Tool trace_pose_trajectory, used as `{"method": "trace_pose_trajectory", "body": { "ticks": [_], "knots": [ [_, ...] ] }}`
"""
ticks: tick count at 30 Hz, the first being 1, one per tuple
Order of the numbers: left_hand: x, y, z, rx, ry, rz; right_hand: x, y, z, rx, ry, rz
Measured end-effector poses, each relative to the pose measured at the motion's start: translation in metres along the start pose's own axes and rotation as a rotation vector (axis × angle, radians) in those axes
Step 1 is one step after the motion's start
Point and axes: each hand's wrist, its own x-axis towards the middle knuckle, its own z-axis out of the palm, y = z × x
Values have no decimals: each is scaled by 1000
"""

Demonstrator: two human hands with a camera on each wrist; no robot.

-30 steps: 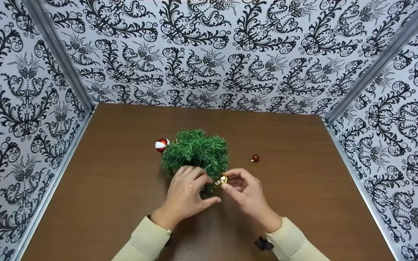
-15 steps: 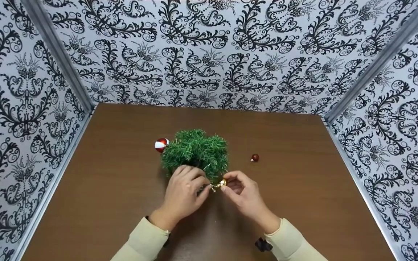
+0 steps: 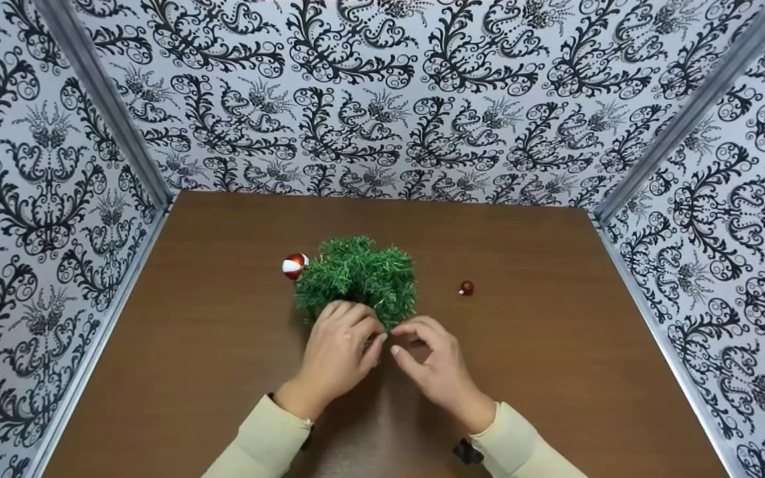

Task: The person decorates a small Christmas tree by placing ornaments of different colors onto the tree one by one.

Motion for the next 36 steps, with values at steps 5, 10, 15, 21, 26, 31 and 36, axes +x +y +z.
{"method": "trace_pose_trajectory", "body": {
  "ticks": [5, 10, 15, 21, 26, 31, 36],
  "knots": [
    [-1, 1, 1, -12, 1, -9, 1, 0, 5, -115, 64, -79],
    [-2, 1, 2, -39, 24, -2, 2, 1, 8, -108, 96, -100],
    [-2, 2, 1, -42, 32, -5, 3, 0, 11, -91, 98, -128],
    [-3, 3, -1, -36, 25, -7, 2, -2, 12, -59, 106, -120],
    [-5, 0, -1, -27, 42, 2, 6, 0, 12, -64, 115, -141],
    [-5, -2, -2, 25, 67, 12, 8, 4, 12, -192, 177, -171],
    [0, -2, -1, 61, 101, 9, 10, 8, 15, -309, 244, -170]
  ]
}}
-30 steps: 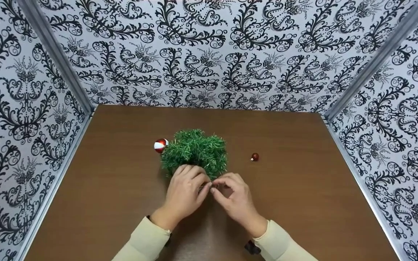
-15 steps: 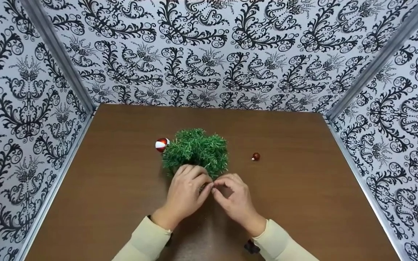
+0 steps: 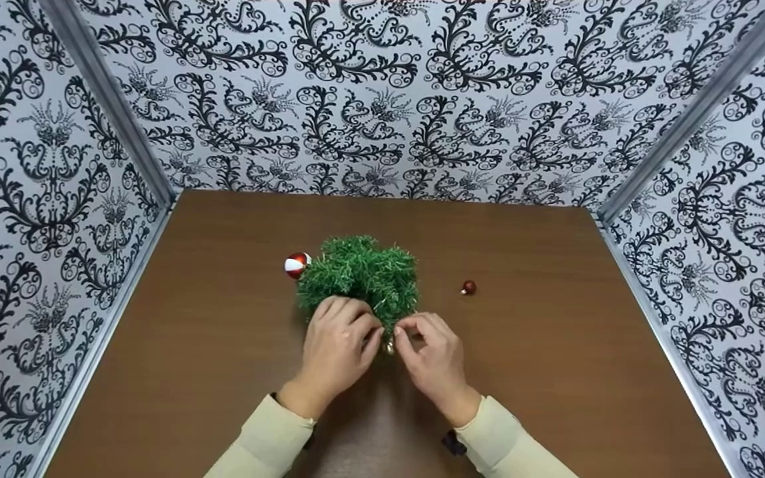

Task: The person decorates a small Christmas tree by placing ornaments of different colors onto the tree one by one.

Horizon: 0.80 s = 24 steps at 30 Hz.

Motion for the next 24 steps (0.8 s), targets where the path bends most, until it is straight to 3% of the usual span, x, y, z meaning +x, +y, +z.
{"method": "trace_pose_trajectory", "body": {
  "ticks": [13, 24],
  "knots": [
    [2, -1, 8, 77, 65, -52, 1, 2, 10, 42, 14, 97],
    [0, -3, 7, 131, 10, -36, 2, 6, 5, 192, -128, 184]
  ]
}}
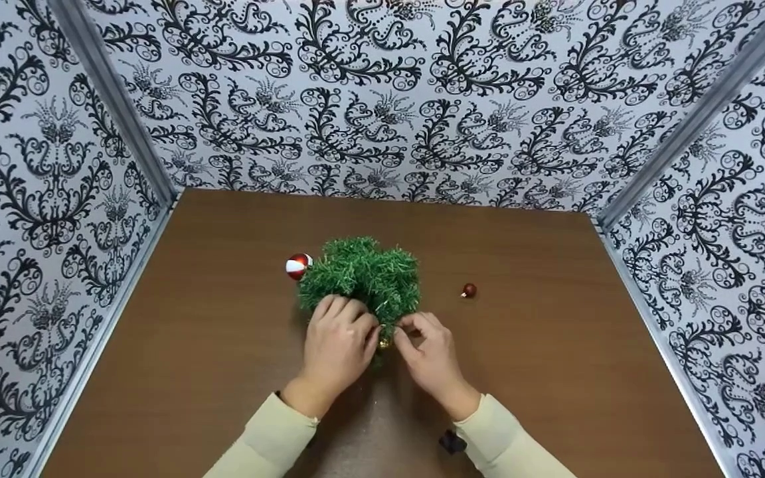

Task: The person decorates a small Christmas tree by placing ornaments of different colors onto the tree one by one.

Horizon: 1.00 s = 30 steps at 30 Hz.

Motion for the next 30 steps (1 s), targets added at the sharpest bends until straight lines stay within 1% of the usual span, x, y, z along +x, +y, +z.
{"method": "trace_pose_trajectory", "body": {
  "ticks": [3, 5, 8, 12, 14, 16, 22, 26, 30],
  "knots": [
    [1, 1, 0, -10, 1, 7, 1, 1, -3, 49, -26, 24],
    [2, 1, 0, -21, 6, 13, 2, 3, -3, 51, -31, 16],
    [2, 2, 0, -18, 4, 14, 2, 6, -3, 4, -33, -23],
    [1, 1, 1, 14, -20, 8, 2, 9, -2, -113, -37, -100],
    [0, 1, 1, 28, -29, 10, 3, 10, -3, -147, -40, -123],
    [0, 1, 1, 34, -34, 14, 3, 10, -3, -156, -40, -135],
    [-1, 2, 1, 21, -36, 9, 2, 7, -8, -142, -27, -125],
    [-1, 2, -1, 22, -41, 2, 2, 6, -10, -158, -13, -118],
    [-1, 3, -3, 15, -39, -4, 2, 6, -11, -182, 19, -112]
  ]
}}
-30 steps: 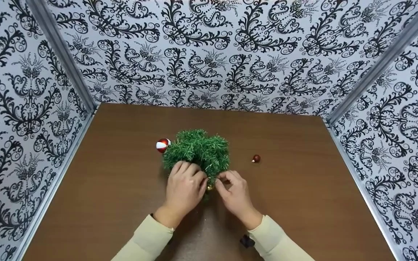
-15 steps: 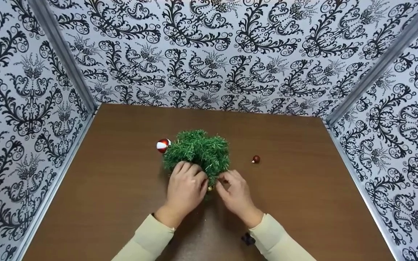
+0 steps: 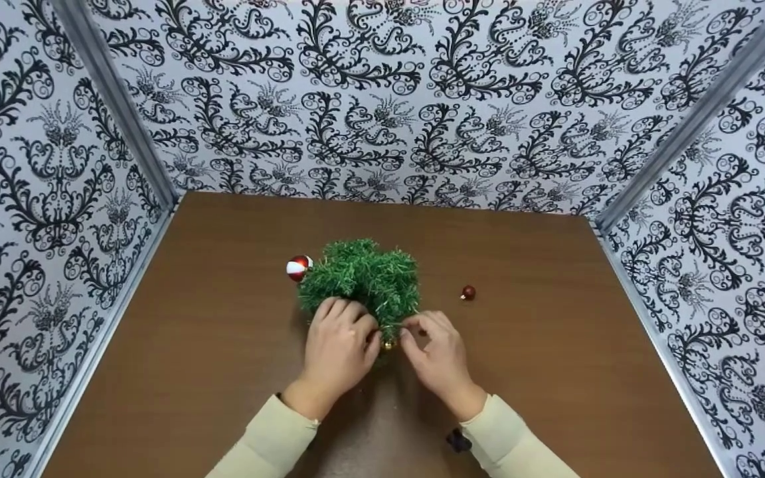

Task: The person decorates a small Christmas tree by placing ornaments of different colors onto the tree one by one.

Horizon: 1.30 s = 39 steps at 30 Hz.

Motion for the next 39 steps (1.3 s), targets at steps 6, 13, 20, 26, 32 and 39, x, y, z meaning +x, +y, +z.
{"method": "trace_pose_trajectory", "body": {
  "ticks": [6, 13, 20, 26, 32, 39],
  "knots": [
    [0, 0, 0, -20, 18, -1, -2, 1, -2, -24, 10, 1],
    [-1, 1, -2, -40, 27, -14, -5, 2, -3, -33, -2, 12],
    [5, 8, -10, -53, 56, 95, -12, 8, -9, -112, -79, 25],
    [11, 12, -13, -9, -105, 172, -20, 17, -19, -173, -219, 109],
    [10, 15, -10, 72, -137, 112, -28, 32, -32, -213, -282, 173],
    [12, 18, -8, 166, -169, 83, -26, 80, -50, -211, -222, 248]
  ]
}}
